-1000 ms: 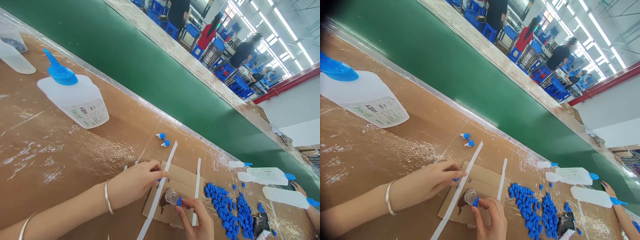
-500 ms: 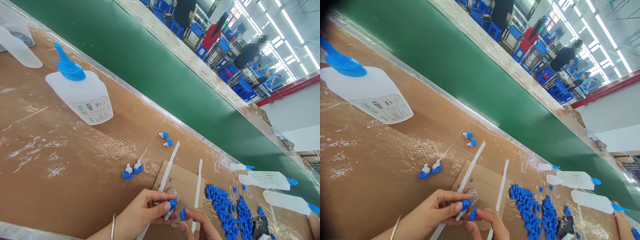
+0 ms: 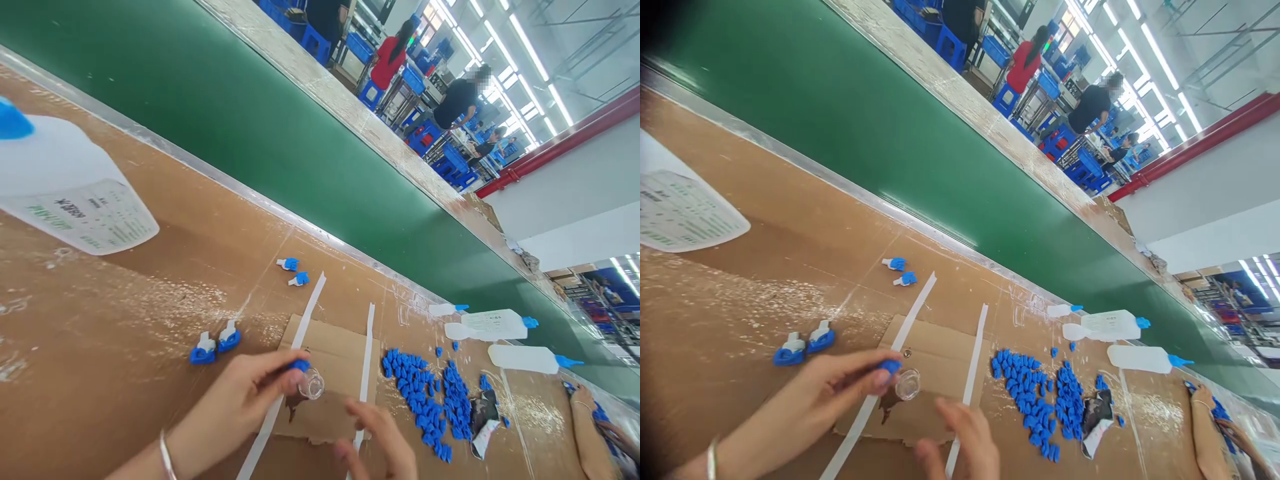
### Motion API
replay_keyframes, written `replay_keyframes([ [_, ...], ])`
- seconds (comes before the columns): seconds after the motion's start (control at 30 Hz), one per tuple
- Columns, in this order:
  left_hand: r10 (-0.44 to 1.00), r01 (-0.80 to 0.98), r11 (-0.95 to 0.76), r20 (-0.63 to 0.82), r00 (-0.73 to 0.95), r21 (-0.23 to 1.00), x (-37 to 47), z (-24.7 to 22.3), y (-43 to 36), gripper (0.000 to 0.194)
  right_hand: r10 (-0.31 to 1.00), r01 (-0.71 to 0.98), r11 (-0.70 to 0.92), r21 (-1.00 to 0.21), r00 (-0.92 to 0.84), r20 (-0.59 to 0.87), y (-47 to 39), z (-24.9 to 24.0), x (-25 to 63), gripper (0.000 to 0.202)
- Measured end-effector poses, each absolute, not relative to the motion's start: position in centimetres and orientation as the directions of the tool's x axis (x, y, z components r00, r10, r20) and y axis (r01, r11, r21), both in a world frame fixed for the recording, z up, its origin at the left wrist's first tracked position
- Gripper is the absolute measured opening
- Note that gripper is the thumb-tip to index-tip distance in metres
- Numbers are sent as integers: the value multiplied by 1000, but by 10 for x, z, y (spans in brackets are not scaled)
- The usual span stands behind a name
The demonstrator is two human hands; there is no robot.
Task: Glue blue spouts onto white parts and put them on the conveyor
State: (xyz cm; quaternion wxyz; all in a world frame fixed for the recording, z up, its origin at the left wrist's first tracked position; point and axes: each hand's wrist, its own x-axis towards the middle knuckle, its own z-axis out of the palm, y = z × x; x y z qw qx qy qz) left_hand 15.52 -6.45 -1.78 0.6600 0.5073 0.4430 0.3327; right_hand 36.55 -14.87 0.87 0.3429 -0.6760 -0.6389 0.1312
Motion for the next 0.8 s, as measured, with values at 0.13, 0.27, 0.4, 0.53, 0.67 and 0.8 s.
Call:
replay_keyframes([
  [0.13, 927, 463, -214, 29, 374, 860, 134, -23, -17, 42, 848, 752, -378, -541, 515, 124, -145, -6, 431, 54],
  [0.27, 894, 684, -408, 110, 435, 605, 132, -33, 16, 48, 847, 762, -381, -524, 514, 132, -131, -21, 455, 60],
  [0.4, 929, 738, -337, 82, 360, 584, 119, -30, 23, 59, 866, 765, -363, -533, 488, 111, -123, -25, 453, 55],
  [0.53, 933, 728, -285, 6, 360, 624, 81, -20, 6, 53, 865, 749, -375, -546, 494, 84, -124, -24, 458, 55],
  [0.67, 889, 686, -363, 15, 457, 630, 56, -20, -21, 39, 889, 754, -351, -556, 454, 55, -131, -25, 467, 50],
  [0.8, 855, 700, -467, 75, 513, 540, 60, -24, -34, 33, 916, 733, -317, -602, 401, 6, -139, -23, 470, 46],
])
